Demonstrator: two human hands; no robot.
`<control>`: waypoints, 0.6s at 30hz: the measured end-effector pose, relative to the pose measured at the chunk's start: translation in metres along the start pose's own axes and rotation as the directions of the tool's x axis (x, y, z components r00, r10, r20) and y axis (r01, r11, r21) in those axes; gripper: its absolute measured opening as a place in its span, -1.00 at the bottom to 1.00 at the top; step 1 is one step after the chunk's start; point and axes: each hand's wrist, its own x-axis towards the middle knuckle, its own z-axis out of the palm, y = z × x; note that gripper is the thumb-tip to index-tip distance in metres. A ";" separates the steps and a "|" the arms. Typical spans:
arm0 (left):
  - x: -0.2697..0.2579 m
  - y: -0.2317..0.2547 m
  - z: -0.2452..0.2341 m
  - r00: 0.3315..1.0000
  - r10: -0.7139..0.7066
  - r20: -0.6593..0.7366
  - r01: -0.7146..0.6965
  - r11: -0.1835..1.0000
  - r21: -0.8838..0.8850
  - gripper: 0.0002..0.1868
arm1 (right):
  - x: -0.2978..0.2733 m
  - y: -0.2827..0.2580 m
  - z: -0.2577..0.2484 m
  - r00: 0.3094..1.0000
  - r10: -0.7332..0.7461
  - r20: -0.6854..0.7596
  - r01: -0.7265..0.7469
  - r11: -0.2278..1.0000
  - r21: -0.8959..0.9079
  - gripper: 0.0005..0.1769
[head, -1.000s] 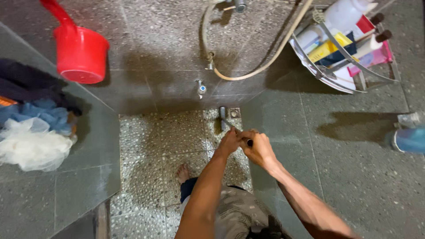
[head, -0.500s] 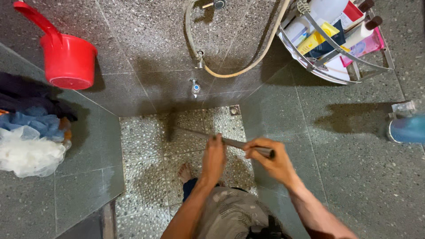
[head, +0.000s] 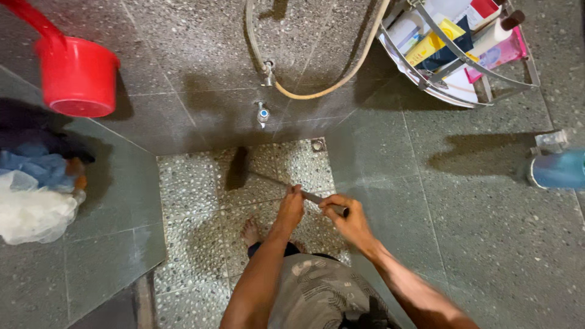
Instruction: The person sweeps the kitchen floor using a brush and then scrubs the bathroom floor with the brush.
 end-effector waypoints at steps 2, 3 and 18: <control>0.017 0.016 0.015 0.997 0.070 0.019 -0.069 0.997 -0.039 -0.70 | -0.005 -0.020 -0.012 0.998 -0.044 -0.052 0.042 0.998 -0.054 -0.81; 0.026 0.025 0.019 0.992 0.124 0.022 -0.120 0.984 -0.136 -0.63 | -0.006 -0.029 -0.015 0.997 -0.005 -0.081 -0.009 0.984 -0.177 -0.82; -0.022 0.161 -0.099 0.923 0.385 -0.031 -0.370 0.860 -0.352 -0.69 | -0.061 -0.073 -0.045 0.941 -0.211 -0.265 0.166 0.969 -0.182 -0.41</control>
